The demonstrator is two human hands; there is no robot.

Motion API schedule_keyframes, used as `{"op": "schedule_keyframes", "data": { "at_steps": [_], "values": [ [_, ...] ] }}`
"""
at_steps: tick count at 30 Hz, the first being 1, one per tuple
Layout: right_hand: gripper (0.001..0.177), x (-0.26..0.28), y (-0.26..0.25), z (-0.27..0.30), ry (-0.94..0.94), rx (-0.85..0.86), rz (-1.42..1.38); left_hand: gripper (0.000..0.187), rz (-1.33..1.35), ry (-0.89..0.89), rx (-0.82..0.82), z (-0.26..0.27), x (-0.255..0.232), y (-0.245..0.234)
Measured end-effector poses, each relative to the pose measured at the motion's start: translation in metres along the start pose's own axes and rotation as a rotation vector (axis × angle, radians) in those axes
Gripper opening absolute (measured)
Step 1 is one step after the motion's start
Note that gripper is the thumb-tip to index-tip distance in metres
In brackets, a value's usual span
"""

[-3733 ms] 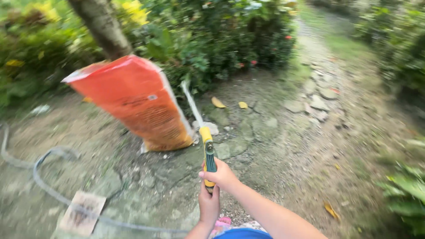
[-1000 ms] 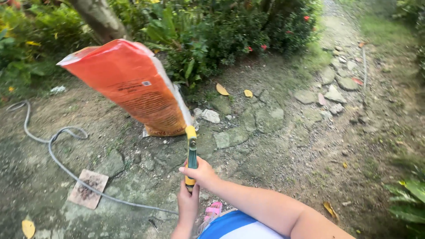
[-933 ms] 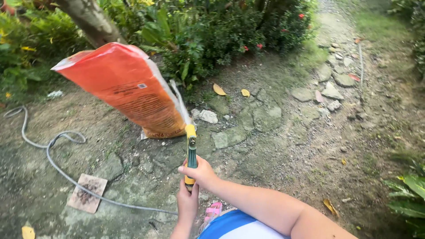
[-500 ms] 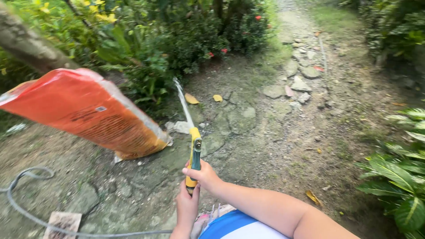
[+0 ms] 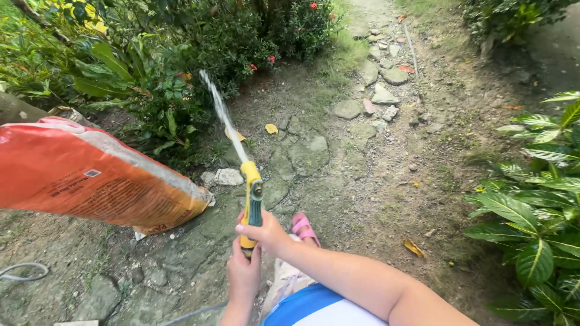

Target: The recorder uses a water hose with a spray nozzle to water various plants and bushes in a garden.

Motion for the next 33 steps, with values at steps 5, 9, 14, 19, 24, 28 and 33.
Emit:
{"op": "schedule_keyframes", "data": {
  "at_steps": [5, 9, 14, 19, 24, 28, 33],
  "values": [
    [0.036, 0.011, -0.039, -0.017, 0.045, -0.092, 0.009, 0.039, -0.035, 0.03, 0.07, -0.044, 0.001, 0.018],
    [0.032, 0.007, -0.087, -0.041, 0.061, -0.188, -0.032, 0.038, 0.052, 0.129, 0.14, -0.085, -0.015, 0.036],
    [0.033, 0.059, -0.102, -0.075, 0.01, -0.136, 0.084, 0.04, 0.024, 0.149, 0.142, -0.131, -0.05, 0.032],
    [0.033, 0.071, -0.127, -0.112, -0.041, -0.149, 0.005, 0.048, -0.082, 0.162, 0.168, -0.182, -0.073, 0.022],
    [0.031, 0.067, -0.151, -0.139, -0.005, -0.269, -0.147, 0.047, -0.053, 0.089, 0.314, -0.214, -0.084, 0.022],
    [0.033, 0.04, -0.16, -0.164, 0.084, -0.225, -0.07, 0.048, -0.061, 0.312, 0.112, -0.223, -0.061, 0.026],
    [0.036, 0.018, -0.139, -0.18, 0.362, -0.14, 0.053, 0.04, 0.037, -0.081, 0.084, -0.221, -0.002, 0.031]
  ]
}}
Point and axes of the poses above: each hand's wrist, its own z-axis away from the middle knuckle, its own y-axis out of the palm, x = y × z, the point moved 1 cm from there along -z, towards the middle knuckle, and after that the axes turned 15 degrees about x, right-handed, at the moved point
